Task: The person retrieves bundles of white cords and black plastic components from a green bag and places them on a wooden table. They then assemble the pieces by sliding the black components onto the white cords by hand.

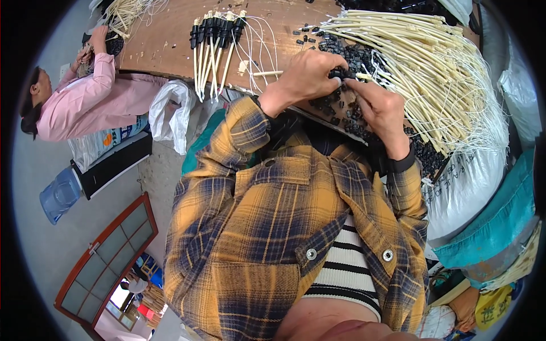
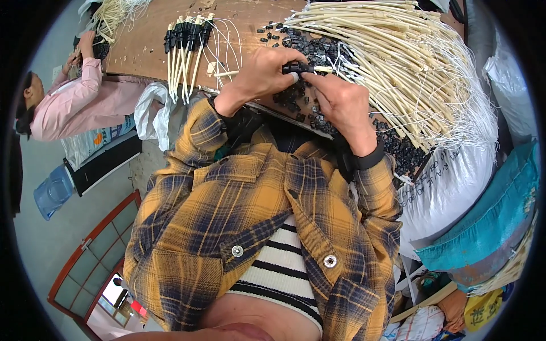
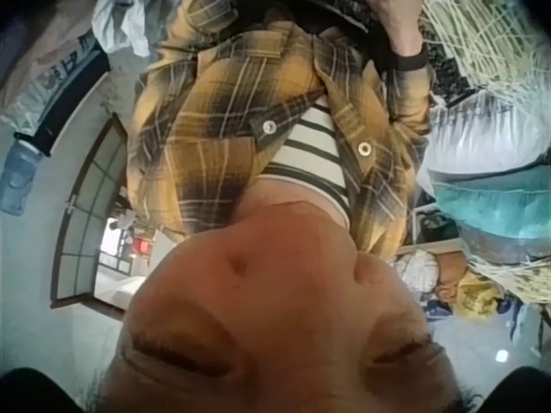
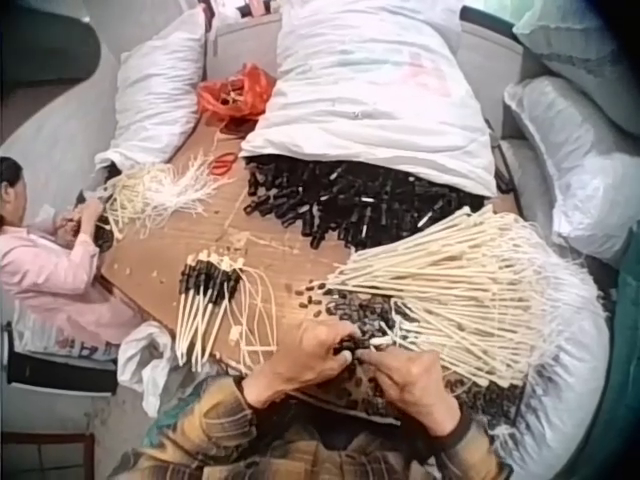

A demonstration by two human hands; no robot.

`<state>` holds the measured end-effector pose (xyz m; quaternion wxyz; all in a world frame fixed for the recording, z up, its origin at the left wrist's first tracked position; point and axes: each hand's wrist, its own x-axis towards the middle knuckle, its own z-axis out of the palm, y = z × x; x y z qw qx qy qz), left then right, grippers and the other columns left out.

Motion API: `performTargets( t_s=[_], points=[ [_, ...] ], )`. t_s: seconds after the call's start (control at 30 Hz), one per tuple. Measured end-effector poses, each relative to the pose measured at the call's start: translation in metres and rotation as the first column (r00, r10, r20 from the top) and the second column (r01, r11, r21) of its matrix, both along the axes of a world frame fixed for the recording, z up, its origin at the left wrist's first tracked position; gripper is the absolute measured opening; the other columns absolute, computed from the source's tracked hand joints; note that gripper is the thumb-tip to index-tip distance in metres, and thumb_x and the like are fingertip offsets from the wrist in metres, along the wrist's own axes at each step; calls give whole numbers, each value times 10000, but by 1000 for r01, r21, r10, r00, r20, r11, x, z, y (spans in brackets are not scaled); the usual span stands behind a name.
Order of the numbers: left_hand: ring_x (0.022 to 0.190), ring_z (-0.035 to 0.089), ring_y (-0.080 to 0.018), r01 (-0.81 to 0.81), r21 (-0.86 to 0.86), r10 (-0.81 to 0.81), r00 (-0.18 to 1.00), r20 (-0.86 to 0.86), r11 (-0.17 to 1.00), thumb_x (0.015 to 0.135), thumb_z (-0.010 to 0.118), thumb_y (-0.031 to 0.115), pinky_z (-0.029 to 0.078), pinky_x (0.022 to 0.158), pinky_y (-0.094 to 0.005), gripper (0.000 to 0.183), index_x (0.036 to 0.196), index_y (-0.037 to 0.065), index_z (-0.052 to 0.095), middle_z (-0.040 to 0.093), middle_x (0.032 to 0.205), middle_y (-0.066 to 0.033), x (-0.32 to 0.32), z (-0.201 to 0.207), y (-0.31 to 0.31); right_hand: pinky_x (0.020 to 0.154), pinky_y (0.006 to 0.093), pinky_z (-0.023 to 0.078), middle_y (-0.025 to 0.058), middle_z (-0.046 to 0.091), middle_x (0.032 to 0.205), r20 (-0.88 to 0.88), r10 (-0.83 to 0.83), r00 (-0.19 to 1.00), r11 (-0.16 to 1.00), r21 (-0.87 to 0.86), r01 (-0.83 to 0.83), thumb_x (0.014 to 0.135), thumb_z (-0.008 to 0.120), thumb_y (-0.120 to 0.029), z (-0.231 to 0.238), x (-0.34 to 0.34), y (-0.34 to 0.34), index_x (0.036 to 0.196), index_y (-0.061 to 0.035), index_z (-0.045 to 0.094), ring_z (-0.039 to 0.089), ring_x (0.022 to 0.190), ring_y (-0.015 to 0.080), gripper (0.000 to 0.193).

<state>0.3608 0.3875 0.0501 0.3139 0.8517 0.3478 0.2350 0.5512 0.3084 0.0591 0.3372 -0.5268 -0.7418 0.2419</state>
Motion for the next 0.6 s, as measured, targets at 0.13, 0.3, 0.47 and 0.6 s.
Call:
performTargets(
  t_s=[0.13,0.3,0.47,0.6],
  points=[
    [691,645,-253,-10,-41,9,1000,-12,999,694,657,86,507,624,-339,296,990,73,659,669,795,-114,3,8,5,579,283,507,115,698,866,-22,-111,994,978,174,113,768,634,36,0,-8,1,1066,-85,697,655,639,206,328],
    [699,594,-205,-29,-113,39,996,83,993,655,679,59,479,624,-316,313,954,47,588,588,755,-81,0,7,4,545,243,476,106,713,946,-123,-107,987,989,92,119,801,611,46,-3,-17,0,1130,-89,684,617,587,131,364],
    [700,573,-194,-93,-244,111,992,59,965,649,673,63,465,636,-316,300,933,45,577,581,749,-74,-3,14,-2,803,246,504,135,694,1063,-308,-142,941,985,-134,105,839,586,37,-1,-18,-3,1140,-16,659,673,915,161,314],
    [712,650,-298,-132,-215,146,988,51,968,619,660,93,496,640,-396,304,914,65,592,637,722,-130,-2,13,-3,771,232,500,105,699,1053,-138,-89,986,996,-32,85,860,574,30,0,-14,-2,1145,-18,658,653,880,115,301]
  ],
)
